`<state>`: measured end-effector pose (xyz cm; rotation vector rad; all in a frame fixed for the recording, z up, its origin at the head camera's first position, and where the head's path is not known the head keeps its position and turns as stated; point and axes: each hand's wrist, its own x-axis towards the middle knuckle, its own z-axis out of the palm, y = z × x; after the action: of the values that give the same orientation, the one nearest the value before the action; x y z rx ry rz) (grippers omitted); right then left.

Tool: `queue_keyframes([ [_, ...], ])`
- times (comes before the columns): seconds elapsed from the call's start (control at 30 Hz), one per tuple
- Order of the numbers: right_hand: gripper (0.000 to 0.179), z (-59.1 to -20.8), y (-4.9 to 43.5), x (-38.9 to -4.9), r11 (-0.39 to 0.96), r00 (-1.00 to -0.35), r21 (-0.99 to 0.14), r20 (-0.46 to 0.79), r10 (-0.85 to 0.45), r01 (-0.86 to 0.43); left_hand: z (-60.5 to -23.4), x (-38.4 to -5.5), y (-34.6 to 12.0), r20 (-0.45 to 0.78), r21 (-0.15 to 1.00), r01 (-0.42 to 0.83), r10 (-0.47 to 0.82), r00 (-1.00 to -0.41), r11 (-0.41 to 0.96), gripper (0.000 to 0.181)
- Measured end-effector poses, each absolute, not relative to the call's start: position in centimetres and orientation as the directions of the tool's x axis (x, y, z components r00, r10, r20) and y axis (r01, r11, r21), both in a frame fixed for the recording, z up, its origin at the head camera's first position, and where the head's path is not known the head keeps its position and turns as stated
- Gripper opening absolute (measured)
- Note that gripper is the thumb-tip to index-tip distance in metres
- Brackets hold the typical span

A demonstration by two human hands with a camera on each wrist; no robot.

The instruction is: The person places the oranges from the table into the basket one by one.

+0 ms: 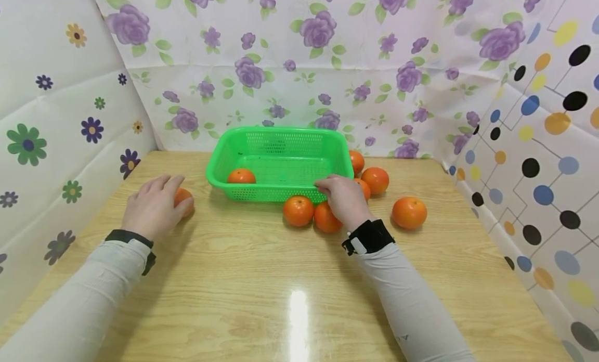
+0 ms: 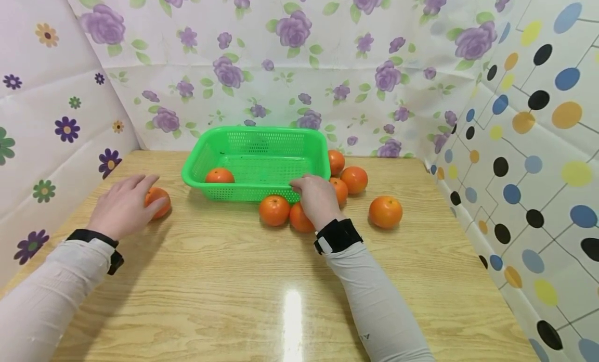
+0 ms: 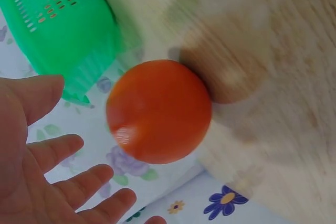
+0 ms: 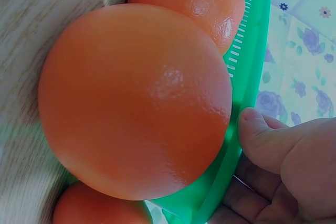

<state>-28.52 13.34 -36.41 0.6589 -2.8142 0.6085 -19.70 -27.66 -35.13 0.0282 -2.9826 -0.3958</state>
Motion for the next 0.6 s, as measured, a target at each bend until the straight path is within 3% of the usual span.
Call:
queue_keyframes([
  [0.6,0.028,-36.5,13.2,-28.5,0.826,-0.893,-0.349,0.253,-0.373,-0.443,-36.5,-20.6,-28.5,0.096,0.248,-0.027,-0.052,-0.994,0.968,0.070],
])
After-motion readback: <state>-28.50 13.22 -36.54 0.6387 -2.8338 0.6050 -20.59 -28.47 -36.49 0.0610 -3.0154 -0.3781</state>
